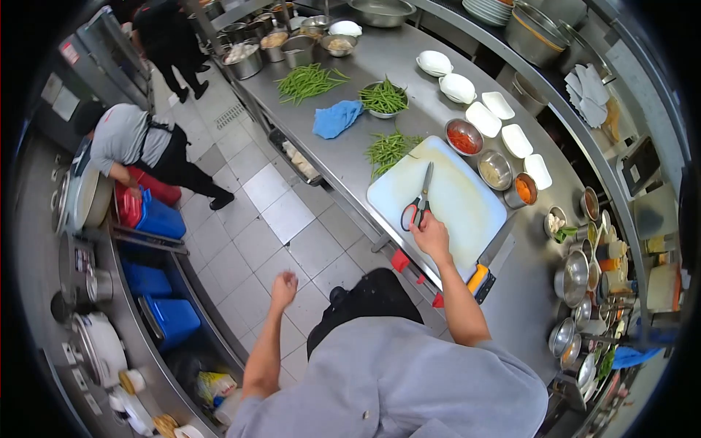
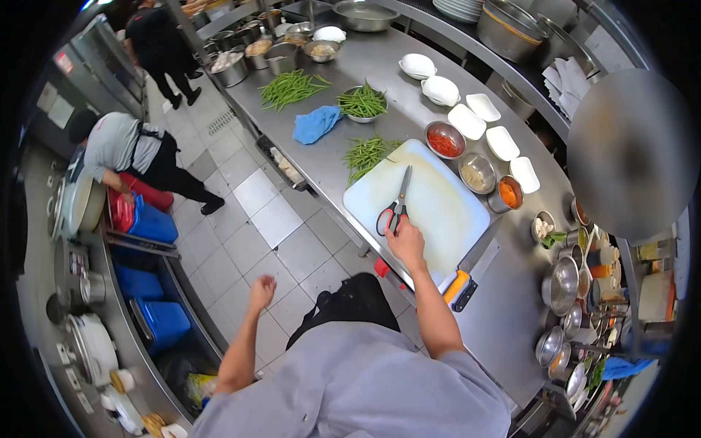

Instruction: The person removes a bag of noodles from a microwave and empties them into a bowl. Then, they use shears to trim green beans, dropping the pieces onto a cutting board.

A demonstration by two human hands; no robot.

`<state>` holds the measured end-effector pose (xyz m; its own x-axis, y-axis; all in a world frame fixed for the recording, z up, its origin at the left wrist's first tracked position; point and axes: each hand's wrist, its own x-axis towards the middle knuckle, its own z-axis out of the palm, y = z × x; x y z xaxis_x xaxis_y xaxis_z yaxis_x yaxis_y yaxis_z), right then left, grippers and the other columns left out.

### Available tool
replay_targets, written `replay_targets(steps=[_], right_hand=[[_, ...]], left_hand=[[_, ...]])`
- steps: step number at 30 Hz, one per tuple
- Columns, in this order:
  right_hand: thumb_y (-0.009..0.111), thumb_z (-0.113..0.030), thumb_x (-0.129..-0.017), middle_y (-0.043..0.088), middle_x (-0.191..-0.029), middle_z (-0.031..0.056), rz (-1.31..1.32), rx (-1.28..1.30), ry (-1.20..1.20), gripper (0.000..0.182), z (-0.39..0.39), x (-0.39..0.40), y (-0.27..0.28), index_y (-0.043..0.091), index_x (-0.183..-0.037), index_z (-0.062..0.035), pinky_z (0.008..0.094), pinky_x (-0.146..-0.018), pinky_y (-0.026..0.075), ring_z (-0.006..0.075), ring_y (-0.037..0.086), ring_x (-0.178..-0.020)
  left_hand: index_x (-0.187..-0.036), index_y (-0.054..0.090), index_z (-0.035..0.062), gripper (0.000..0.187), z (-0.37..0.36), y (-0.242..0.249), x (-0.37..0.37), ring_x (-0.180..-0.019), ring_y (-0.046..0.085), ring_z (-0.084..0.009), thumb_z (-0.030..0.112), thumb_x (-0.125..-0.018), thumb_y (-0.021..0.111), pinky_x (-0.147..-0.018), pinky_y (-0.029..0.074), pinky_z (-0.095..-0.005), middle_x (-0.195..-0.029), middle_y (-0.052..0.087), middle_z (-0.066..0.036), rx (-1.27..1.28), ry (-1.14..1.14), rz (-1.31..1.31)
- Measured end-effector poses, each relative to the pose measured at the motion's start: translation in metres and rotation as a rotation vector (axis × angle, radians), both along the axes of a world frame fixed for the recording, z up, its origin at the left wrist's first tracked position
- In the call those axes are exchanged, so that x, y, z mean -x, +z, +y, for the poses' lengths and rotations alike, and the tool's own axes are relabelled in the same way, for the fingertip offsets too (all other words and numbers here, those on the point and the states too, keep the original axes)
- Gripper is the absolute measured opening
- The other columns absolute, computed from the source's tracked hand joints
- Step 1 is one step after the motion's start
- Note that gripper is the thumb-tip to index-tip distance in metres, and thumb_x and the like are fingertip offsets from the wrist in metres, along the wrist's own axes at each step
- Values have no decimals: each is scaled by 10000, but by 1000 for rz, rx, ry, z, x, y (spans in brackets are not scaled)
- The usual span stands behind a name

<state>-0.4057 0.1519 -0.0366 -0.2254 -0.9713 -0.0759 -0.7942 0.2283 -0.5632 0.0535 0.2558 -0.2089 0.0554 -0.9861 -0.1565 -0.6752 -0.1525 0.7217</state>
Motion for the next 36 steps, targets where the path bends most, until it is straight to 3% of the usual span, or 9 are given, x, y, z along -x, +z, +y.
replay_targets(steps=[2,6,11,15,18,22,28,33,36], right_hand=[[804,-259,-773,661,-737,180,14,-11,-78,370,-8,-9,3,544,-872,-16,483,-687,508,405,662,-756],[825,-273,-751,666,-736,161,18,-52,-198,409,-29,-13,1,546,-923,-27,478,-677,511,391,667,-748],[832,-278,-713,662,-709,126,62,-176,-325,433,-45,-14,-1,555,-953,-46,455,-660,519,350,674,-717],[816,-281,-708,665,-698,113,46,-257,-412,411,-58,-14,2,570,-943,-53,447,-661,523,326,681,-715],[807,-292,-737,680,-751,133,28,-312,-501,366,-59,-15,11,594,-913,-51,465,-685,525,351,682,-740],[793,-293,-759,685,-796,145,102,-248,-679,312,-66,-34,5,626,-855,-47,469,-691,525,365,678,-759],[783,-289,-760,678,-852,149,147,-188,-915,301,-82,-65,13,638,-831,-35,461,-693,527,351,674,-785],[787,-268,-776,666,-692,156,-17,-86,-1092,333,-88,-100,23,599,-829,1,424,-621,513,353,651,-635],[781,-235,-784,675,-740,173,-55,-119,-1178,317,-88,-119,18,602,-861,15,423,-642,518,352,660,-674]], left_hand=[[-1005,666,-17,204,-89,42,11,-838,678,-334,132,-866,677,-769,542,-397,-928,688,-195,168,-84,-8],[-1023,660,-13,211,-241,120,51,-959,631,-365,86,-838,684,-867,514,-425,-991,644,-196,268,-286,-60],[-1137,632,11,317,-371,146,97,-1099,560,-397,69,-828,677,-947,472,-451,-1153,587,-197,402,-350,-130],[-1290,566,29,461,-449,142,124,-1109,542,-389,112,-848,667,-955,446,-465,-1183,562,-199,492,-358,-223],[-1322,549,40,498,-484,139,140,-1085,543,-358,180,-861,674,-926,431,-460,-1151,560,-196,524,-366,-427],[-1101,663,55,280,-522,99,131,-1021,545,-332,177,-849,678,-883,417,-447,-1026,598,-121,609,-610,-448],[-947,657,47,192,-547,139,130,-929,560,-320,83,-775,735,-818,440,-421,-931,603,-110,391,-821,-286],[-995,652,22,232,-587,164,153,-892,589,-330,89,-790,738,-796,472,-421,-939,625,-130,446,-971,130],[-1006,652,6,222,-609,191,182,-890,603,-336,85,-811,723,-795,482,-427,-926,640,-142,432,-992,197]])
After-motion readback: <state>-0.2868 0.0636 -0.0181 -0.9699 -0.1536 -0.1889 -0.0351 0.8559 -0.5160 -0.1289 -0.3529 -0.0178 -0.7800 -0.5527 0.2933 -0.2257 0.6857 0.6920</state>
